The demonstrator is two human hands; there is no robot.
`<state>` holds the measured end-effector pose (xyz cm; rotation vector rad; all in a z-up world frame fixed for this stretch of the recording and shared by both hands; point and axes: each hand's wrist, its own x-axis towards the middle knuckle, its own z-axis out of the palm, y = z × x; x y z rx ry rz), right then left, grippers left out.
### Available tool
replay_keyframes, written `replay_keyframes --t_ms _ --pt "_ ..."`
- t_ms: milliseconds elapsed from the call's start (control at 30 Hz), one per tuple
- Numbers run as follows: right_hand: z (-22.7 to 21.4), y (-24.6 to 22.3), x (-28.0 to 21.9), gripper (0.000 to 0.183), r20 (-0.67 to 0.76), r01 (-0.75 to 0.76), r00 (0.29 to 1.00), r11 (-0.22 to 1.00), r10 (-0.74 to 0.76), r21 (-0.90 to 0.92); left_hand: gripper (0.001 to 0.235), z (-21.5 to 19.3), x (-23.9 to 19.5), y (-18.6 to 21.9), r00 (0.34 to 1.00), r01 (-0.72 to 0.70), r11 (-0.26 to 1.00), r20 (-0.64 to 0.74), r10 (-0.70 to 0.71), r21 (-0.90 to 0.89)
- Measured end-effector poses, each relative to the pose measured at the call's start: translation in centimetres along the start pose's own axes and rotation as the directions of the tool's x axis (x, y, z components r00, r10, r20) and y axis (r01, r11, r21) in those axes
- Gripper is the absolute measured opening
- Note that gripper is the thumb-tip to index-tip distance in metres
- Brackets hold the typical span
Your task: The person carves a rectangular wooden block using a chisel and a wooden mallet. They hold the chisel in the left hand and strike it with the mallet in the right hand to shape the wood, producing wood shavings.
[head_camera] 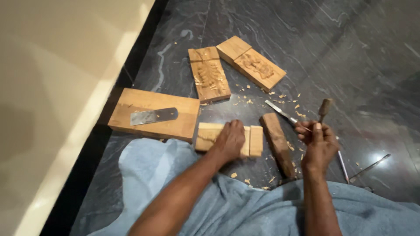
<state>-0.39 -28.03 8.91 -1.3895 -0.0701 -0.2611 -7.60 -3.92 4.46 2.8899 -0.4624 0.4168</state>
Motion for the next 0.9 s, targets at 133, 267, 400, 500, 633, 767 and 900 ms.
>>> replay_keyframes --t_ms 133,267,400,500,633,767,900 --pt "0.1 -0.9 -0.8 0.014 0.052 -0.026 0.998 0.997 0.030 -0.073 0.096 -0.4 0.4 -1.3 0.989 0.117 0.993 0.096 -0.115 -0.014" --pt "-0.1 -0.8 -1.1 0.019 0.122 -0.150 0.978 0.973 0.172 -0.173 0.108 -0.8 0.0 -1.3 0.979 0.157 0.988 0.132 -0.157 0.003" --pt "-0.3 0.8 -2.6 0.022 0.168 -0.307 0.926 0.933 0.339 -0.191 0.101 -1.1 -0.2 1.6 0.966 0.257 0.959 -0.018 -0.257 0.121" --pt "0.5 3.5 -5.4 0.024 0.242 -0.354 0.892 0.923 0.382 -0.154 0.078 -1.1 0.1 5.9 0.917 0.397 0.845 0.121 -0.380 -0.358" --pt "1.9 6.1 -9.1 0.028 0.313 -0.238 0.902 0.947 0.298 -0.215 0.084 -1.3 1.2 9.5 0.740 0.334 0.436 -0.054 -0.670 -0.836" --pt "2.1 7.2 -10.6 0.050 0.472 0.299 0.881 0.809 -0.031 -0.507 0.077 -1.1 2.5 9.5 0.594 0.282 -0.016 0.187 -0.782 -0.959" --pt "2.1 7.8 -10.7 0.048 0.400 0.255 0.912 0.640 0.090 -0.725 0.051 -1.4 2.9 9.1 0.550 0.189 0.348 -0.195 -0.812 -0.918"
